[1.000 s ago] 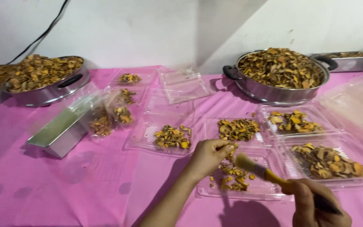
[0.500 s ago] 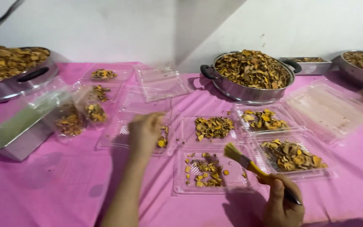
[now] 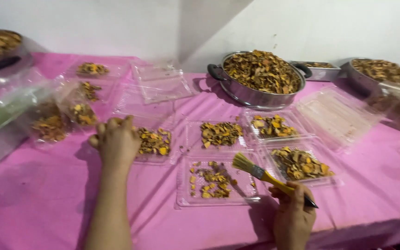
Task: Sorting dried leaves or herbs from large containers into smaller plastic packaging containers using hands and a brush.
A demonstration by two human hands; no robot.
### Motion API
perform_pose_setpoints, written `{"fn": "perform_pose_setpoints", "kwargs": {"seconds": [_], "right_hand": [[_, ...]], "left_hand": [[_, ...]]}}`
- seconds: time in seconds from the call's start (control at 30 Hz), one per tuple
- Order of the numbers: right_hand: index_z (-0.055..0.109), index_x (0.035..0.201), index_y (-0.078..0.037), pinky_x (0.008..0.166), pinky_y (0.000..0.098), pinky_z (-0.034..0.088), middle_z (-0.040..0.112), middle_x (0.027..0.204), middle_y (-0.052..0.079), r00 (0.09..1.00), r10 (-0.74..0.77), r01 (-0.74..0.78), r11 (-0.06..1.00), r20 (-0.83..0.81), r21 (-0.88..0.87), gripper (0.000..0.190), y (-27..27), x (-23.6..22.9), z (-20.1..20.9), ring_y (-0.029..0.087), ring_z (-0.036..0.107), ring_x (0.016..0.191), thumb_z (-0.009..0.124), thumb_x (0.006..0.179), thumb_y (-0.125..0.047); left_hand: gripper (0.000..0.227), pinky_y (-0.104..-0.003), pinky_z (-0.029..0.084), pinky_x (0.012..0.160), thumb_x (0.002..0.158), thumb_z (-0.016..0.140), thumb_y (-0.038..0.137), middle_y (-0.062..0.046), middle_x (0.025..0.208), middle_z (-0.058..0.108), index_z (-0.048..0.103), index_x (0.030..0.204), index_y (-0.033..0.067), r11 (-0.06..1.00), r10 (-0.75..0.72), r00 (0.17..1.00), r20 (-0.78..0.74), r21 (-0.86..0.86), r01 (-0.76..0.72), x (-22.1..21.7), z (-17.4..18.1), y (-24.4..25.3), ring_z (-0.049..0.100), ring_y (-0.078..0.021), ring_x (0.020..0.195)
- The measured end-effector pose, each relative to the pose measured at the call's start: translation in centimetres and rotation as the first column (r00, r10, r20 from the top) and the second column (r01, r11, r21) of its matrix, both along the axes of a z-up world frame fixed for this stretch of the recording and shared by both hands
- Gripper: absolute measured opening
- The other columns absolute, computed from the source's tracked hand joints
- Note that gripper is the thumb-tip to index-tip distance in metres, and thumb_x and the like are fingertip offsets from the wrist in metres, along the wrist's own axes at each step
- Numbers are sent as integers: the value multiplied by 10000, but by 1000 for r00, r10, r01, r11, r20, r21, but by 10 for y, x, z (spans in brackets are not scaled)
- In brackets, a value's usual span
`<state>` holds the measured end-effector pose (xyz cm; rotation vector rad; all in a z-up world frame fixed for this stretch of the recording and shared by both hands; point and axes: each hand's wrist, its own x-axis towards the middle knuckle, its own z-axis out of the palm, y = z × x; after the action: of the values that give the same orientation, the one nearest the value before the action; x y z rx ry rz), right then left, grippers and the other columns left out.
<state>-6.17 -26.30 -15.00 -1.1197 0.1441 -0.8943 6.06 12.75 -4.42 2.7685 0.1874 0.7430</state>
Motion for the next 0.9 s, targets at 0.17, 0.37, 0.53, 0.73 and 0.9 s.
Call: {"fn": "perform_pose_setpoints", "kwargs": {"seconds": [0.17, 0.37, 0.53, 0.73, 0.9], "right_hand": [[619, 1116, -119, 694, 302, 526, 720, 830, 188, 973, -67, 67, 998, -219, -9, 235, 0, -7, 17, 252, 718, 743, 507, 1104, -325], [691, 918, -71, 723, 392, 492, 772, 858, 118, 850, -176, 49, 965, -496, -258, 484, 18, -21, 46, 232, 715, 791, 392, 1121, -393], [625, 1144, -71, 687, 337, 600, 658, 866, 191, 1000, 2, -1, 1000, -18, 27, 235, -5, 2, -3, 276, 687, 680, 577, 1130, -300], [635, 1159, -51, 691, 324, 612, 676, 911, 183, 998, 49, -49, 999, 26, -9, 261, 0, -4, 4, 253, 697, 711, 568, 1148, -304], [616, 1143, -37, 719, 346, 609, 652, 961, 165, 999, 38, -37, 998, 12, -48, 242, -1, -3, 1, 286, 691, 720, 552, 1156, -270]], "left_hand": [[451, -503, 354, 712, 775, 662, 250, -87, 1112, 654, 696, 1225, 250, 997, 15, 973, 231, 69, -32, 7, -8, -19, 505, -368, 1010], [278, -534, 485, 783, 832, 661, 424, -34, 1322, 485, 652, 1074, 287, 968, -252, 919, -303, -89, 236, -45, 50, -89, 539, -357, 1062], [612, -598, 193, 1164, 895, 565, 606, -136, 1412, 462, 597, 1284, 135, 743, -500, 653, -569, 105, 661, -67, 46, -124, 351, -333, 1328], [302, -484, 276, 1042, 940, 643, 445, -41, 1090, 673, 727, 914, 156, 727, -525, 630, -572, 83, 681, -63, 31, -133, 505, -262, 1147], [161, -443, 301, 1010, 926, 671, 250, -30, 893, 668, 693, 809, 141, 735, -583, 638, -502, 8, 678, -60, 27, -130, 551, -238, 1049]]}}
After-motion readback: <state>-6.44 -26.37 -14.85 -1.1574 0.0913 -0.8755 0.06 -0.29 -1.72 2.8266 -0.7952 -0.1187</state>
